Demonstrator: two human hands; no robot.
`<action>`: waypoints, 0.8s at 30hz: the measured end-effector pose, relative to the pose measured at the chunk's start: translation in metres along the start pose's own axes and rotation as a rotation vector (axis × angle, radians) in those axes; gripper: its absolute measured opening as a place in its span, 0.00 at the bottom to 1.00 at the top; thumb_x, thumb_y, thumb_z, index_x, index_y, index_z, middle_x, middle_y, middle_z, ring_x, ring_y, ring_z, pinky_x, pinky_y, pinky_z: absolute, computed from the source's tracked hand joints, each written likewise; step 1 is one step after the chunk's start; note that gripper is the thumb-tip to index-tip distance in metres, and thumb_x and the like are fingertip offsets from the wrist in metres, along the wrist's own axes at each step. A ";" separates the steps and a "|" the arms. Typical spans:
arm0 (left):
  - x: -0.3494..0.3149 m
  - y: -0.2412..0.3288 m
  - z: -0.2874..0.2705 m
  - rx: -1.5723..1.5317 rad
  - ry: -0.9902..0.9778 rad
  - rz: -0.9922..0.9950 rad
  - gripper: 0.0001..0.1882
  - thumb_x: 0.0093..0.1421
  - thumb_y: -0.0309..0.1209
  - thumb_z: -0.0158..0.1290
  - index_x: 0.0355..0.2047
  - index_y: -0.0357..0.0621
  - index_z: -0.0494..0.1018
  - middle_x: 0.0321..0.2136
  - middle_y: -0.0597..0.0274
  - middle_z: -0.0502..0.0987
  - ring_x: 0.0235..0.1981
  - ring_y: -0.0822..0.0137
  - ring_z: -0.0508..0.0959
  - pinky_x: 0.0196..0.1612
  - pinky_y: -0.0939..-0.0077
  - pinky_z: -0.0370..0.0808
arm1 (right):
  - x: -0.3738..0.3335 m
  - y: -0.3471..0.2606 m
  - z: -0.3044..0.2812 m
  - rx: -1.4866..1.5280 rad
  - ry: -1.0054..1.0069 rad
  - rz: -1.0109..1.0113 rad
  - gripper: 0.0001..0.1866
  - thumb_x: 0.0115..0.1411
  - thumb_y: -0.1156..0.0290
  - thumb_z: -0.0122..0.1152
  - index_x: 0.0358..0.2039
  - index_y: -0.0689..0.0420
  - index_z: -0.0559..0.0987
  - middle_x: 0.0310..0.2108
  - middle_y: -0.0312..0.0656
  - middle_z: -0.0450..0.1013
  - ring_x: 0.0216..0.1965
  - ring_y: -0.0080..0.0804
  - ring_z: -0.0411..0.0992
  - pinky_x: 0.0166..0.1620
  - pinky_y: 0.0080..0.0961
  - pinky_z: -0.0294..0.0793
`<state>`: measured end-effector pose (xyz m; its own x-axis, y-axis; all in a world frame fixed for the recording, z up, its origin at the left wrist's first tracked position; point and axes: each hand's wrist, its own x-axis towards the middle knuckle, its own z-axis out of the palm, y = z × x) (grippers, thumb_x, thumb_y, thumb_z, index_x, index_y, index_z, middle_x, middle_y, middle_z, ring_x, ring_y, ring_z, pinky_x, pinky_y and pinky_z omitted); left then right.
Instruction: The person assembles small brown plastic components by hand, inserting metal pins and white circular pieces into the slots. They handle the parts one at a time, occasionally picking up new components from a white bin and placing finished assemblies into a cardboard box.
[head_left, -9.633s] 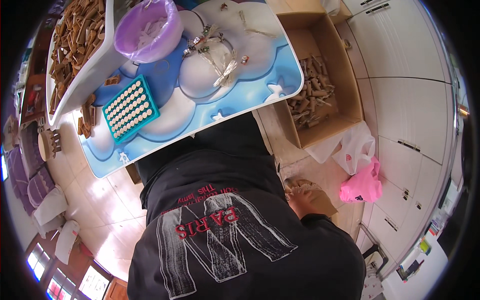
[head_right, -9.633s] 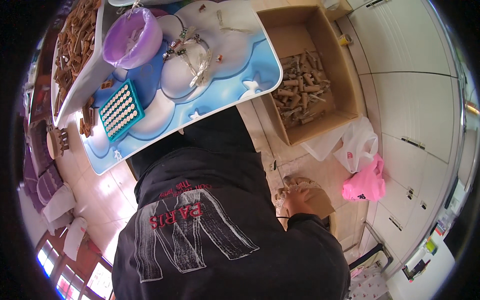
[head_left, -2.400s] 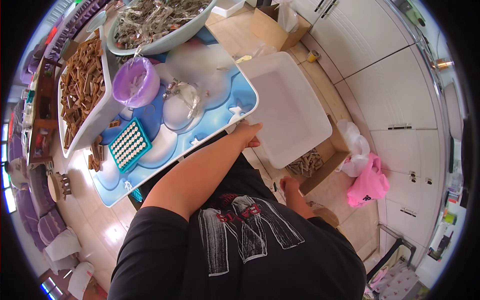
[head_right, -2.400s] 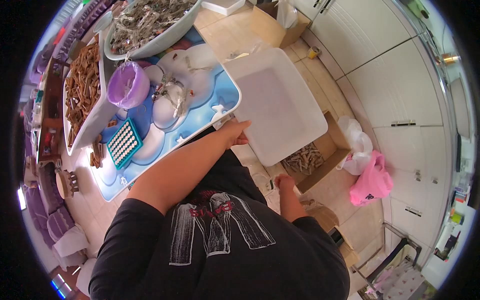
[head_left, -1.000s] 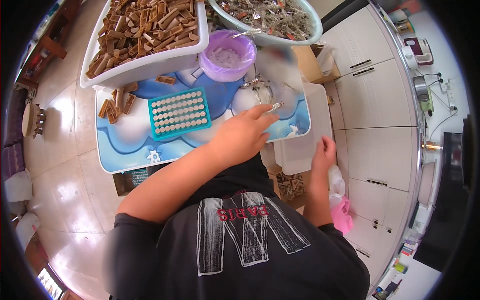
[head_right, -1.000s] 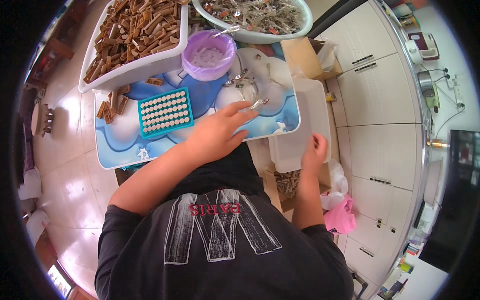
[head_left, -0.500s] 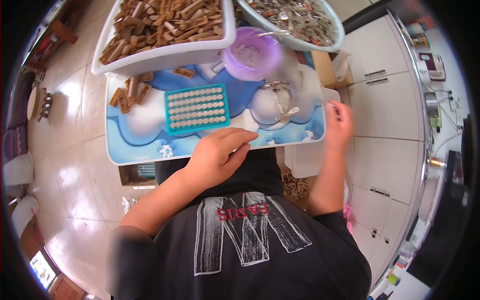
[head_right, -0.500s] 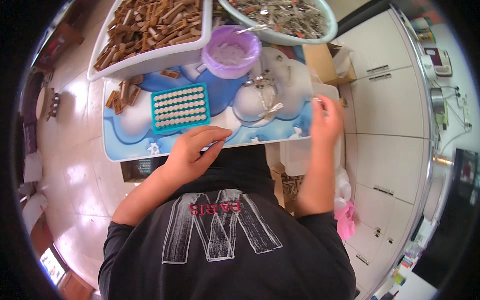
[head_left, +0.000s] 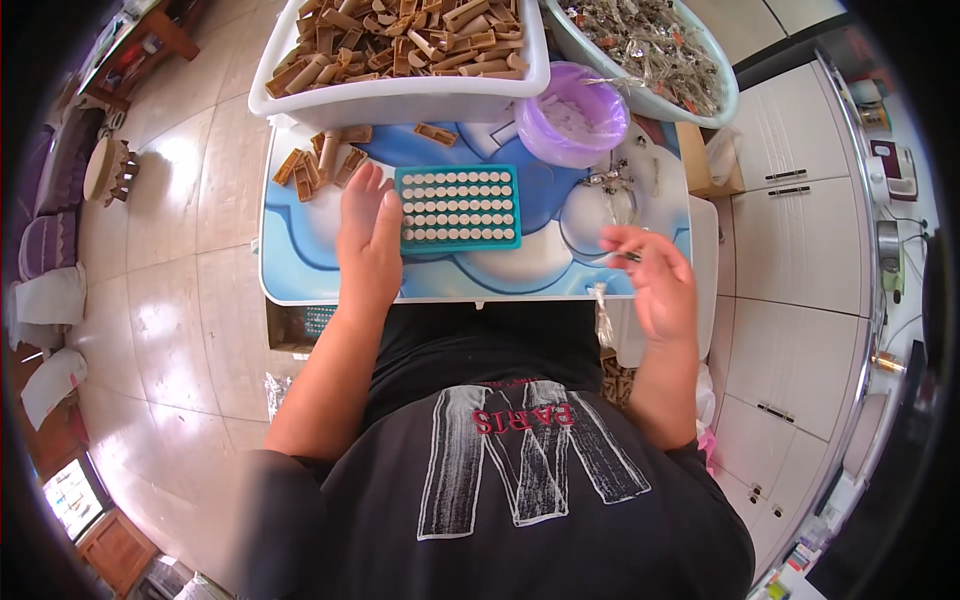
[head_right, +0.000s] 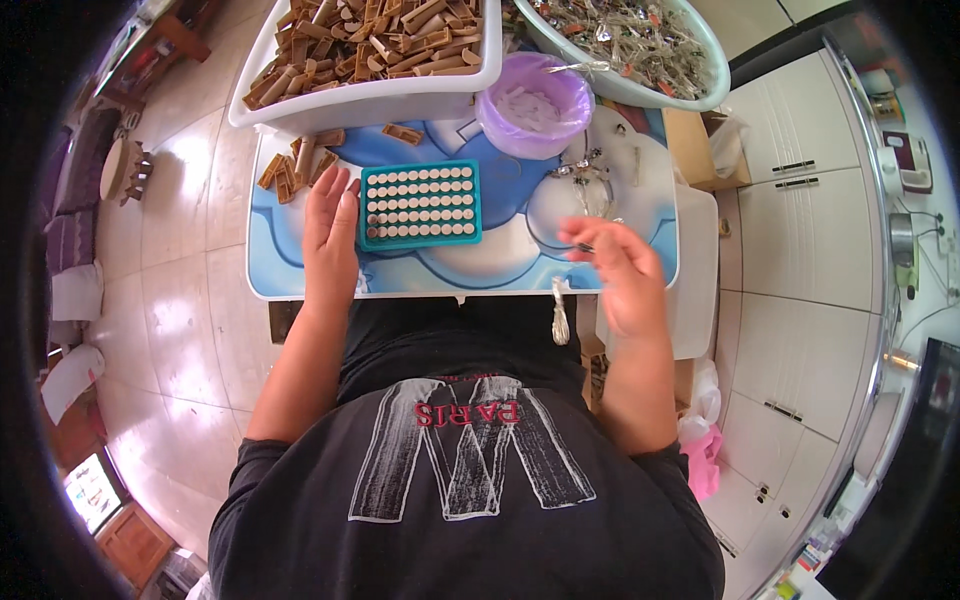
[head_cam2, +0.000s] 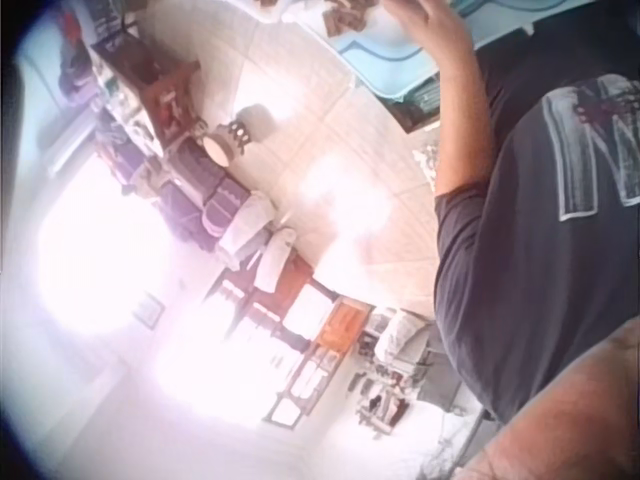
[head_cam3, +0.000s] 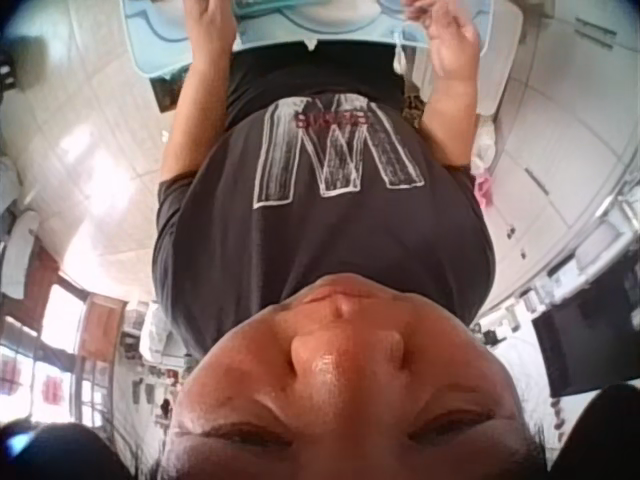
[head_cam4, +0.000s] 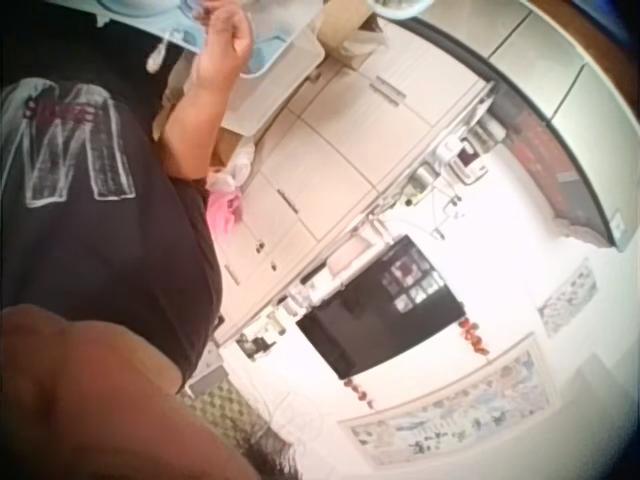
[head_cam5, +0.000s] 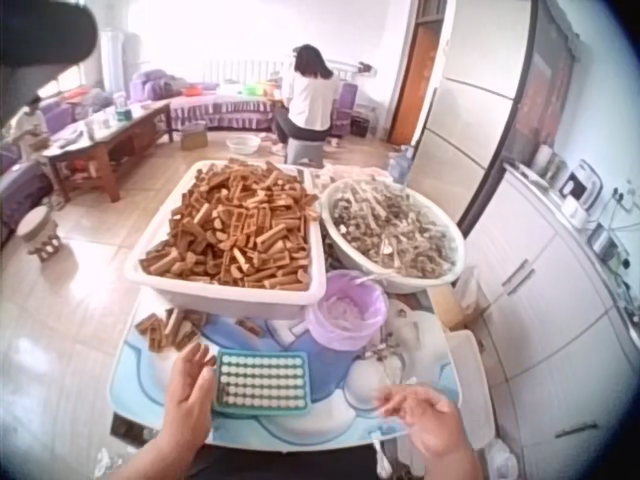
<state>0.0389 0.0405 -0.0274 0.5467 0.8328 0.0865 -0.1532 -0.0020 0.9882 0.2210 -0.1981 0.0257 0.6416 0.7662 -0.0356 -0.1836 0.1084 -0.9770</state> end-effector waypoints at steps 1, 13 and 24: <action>0.000 0.002 0.000 -0.008 -0.001 -0.037 0.25 0.65 0.31 0.43 0.58 0.31 0.52 0.56 0.44 0.60 0.56 0.59 0.63 0.56 0.70 0.61 | 0.007 0.010 0.006 0.056 -0.028 0.054 0.15 0.62 0.63 0.53 0.36 0.64 0.75 0.47 0.50 0.70 0.46 0.35 0.70 0.48 0.28 0.68; -0.006 0.009 0.019 -0.046 -0.038 -0.133 0.23 0.65 0.33 0.43 0.57 0.33 0.56 0.56 0.48 0.62 0.57 0.61 0.63 0.59 0.70 0.58 | 0.031 0.047 0.029 0.261 -0.056 0.243 0.15 0.62 0.61 0.52 0.35 0.63 0.75 0.53 0.55 0.65 0.50 0.39 0.68 0.54 0.33 0.66; -0.045 0.056 0.038 0.217 -0.607 -0.073 0.11 0.61 0.28 0.48 0.42 0.34 0.71 0.35 0.55 0.76 0.39 0.63 0.76 0.44 0.72 0.70 | 0.002 0.011 0.053 -0.131 -0.244 0.001 0.09 0.53 0.72 0.64 0.33 0.62 0.79 0.30 0.35 0.69 0.33 0.21 0.67 0.37 0.16 0.66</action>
<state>0.0366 -0.0182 0.0286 0.9273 0.3742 0.0113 0.0370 -0.1218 0.9919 0.1806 -0.1622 0.0263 0.4402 0.8979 -0.0003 -0.0762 0.0371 -0.9964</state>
